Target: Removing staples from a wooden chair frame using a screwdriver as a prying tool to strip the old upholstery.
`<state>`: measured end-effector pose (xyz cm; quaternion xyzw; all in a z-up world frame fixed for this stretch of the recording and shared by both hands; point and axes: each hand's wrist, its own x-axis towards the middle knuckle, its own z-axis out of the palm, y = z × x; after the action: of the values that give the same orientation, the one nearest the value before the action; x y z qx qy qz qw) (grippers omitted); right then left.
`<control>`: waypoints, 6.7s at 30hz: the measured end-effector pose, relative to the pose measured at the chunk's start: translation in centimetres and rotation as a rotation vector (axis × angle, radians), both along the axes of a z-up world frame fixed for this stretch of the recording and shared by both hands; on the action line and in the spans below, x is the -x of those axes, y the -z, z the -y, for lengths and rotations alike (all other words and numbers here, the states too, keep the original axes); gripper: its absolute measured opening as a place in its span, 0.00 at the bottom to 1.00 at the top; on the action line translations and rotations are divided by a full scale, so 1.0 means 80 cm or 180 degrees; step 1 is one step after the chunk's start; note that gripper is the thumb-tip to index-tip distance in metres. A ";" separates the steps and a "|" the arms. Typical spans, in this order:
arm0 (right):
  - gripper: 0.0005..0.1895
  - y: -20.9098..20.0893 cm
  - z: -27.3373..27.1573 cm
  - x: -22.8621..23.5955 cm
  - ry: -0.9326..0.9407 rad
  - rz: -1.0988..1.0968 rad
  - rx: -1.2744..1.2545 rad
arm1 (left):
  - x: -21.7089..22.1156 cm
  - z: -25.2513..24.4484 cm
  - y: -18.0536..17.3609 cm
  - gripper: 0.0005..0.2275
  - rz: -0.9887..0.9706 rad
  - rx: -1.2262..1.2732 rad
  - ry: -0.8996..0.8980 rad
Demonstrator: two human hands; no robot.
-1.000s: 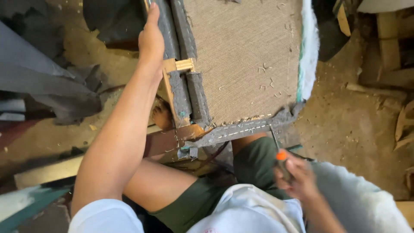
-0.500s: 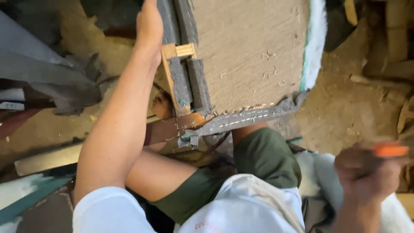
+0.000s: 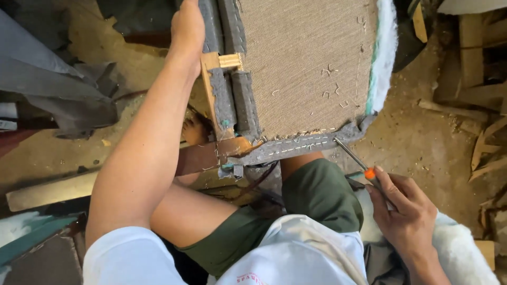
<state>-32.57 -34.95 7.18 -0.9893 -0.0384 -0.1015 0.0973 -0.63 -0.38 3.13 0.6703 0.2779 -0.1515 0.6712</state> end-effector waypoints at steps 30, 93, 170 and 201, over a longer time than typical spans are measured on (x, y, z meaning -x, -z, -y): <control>0.18 0.013 -0.055 -0.016 0.0589 -0.0899 -0.2101 | -0.027 -0.015 0.084 0.17 0.0084 -0.0357 -0.0366; 0.22 0.036 -0.048 0.027 0.1323 -0.1370 -0.4642 | 0.015 0.005 0.021 0.31 0.0355 0.0056 -0.0108; 0.20 -0.007 -0.014 0.010 0.0695 -0.0917 -0.1441 | 0.004 0.000 -0.015 0.45 -0.0026 0.0039 0.0113; 0.14 0.059 0.019 0.046 0.1887 -0.4009 -0.8436 | 0.002 0.000 -0.012 0.41 0.0076 -0.0052 0.0153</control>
<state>-36.25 -36.43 2.45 -0.0374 0.3230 0.3544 0.8767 -0.78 -0.35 4.10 0.6840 0.2550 -0.1573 0.6651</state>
